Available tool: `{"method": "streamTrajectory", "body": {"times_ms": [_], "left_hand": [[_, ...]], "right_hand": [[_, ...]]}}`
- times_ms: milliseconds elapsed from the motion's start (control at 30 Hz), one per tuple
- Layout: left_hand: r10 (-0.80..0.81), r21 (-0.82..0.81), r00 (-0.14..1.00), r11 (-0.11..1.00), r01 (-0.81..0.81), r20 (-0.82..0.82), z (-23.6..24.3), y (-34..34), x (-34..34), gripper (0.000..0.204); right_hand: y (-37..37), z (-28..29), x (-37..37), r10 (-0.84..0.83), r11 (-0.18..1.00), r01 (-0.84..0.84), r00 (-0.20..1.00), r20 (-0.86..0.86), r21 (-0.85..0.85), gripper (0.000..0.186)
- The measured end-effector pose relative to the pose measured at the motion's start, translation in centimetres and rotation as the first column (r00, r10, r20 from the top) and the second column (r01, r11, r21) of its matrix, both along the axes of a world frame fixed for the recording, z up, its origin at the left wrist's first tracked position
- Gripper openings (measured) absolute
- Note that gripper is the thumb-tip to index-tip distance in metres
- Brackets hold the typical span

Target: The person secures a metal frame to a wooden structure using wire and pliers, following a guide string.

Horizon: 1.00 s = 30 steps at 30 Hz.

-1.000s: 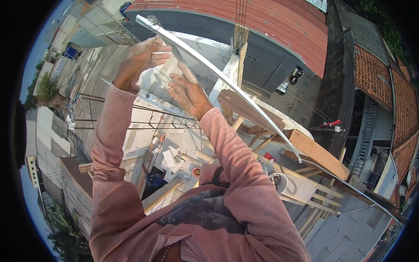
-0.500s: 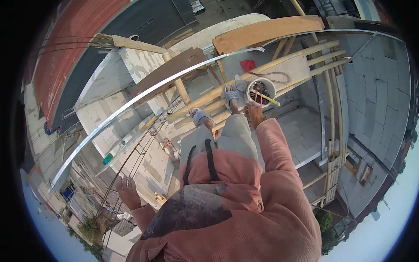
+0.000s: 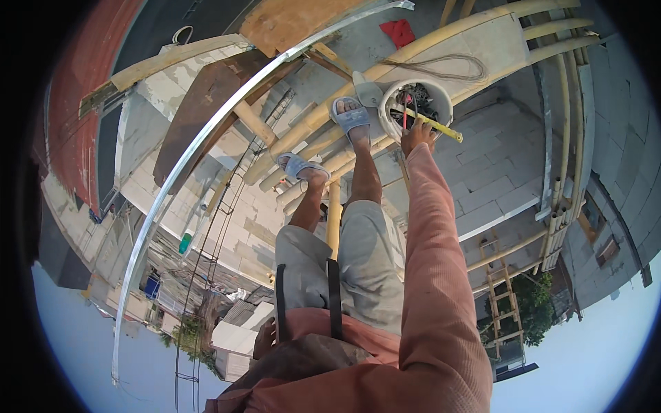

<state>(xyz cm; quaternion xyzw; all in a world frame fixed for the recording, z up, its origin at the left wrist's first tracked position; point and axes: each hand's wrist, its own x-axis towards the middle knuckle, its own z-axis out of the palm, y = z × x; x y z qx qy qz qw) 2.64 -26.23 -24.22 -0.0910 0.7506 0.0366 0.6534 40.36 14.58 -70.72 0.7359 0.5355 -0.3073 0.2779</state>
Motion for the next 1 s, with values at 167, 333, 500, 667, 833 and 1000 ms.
{"method": "streamTrajectory", "body": {"times_ms": [167, 333, 500, 667, 833, 1000], "left_hand": [[-0.190, -0.082, 0.982, 0.979, 0.188, -0.014, 0.3, -0.1, 1.6, 0.058], [0.059, -0.131, 0.998, 0.989, -0.061, -0.021, 0.4, 0.8, 2.3, 0.059], [0.175, -0.038, 0.984, 0.984, -0.175, -0.018, -0.6, 0.9, 2.7, 0.060], [0.368, 0.087, 0.921, 0.929, -0.360, -0.128, -1.3, -0.2, 3.0, 0.062], [0.664, 0.285, 0.661, 0.748, -0.600, -0.350, -1.9, -0.5, -0.4, 0.072], [0.941, 0.788, 0.252, 0.330, -0.520, -0.228, 0.9, 0.5, -10.4, 0.071]], "right_hand": [[0.2, -5.2, -0.8, -0.032, 0.996, 0.042, 0.990, 0.137, -0.073, 0.090], [-1.0, -10.7, -0.1, -0.151, 0.985, 0.162, 0.973, 0.173, -0.053, 0.085], [-1.1, -9.4, 2.7, -0.216, 0.975, 0.220, 0.972, -0.091, 0.039, 0.051], [-2.1, 4.9, 1.8, -0.577, 0.780, 0.623, 0.674, -0.462, -0.066, 0.026], [-1.1, 24.9, -4.6, -0.445, 0.865, 0.468, 0.547, -0.709, -0.182, 0.033], [1.4, 42.4, -17.0, -0.137, 0.990, 0.096, 0.465, -0.875, -0.105, 0.037]]}}
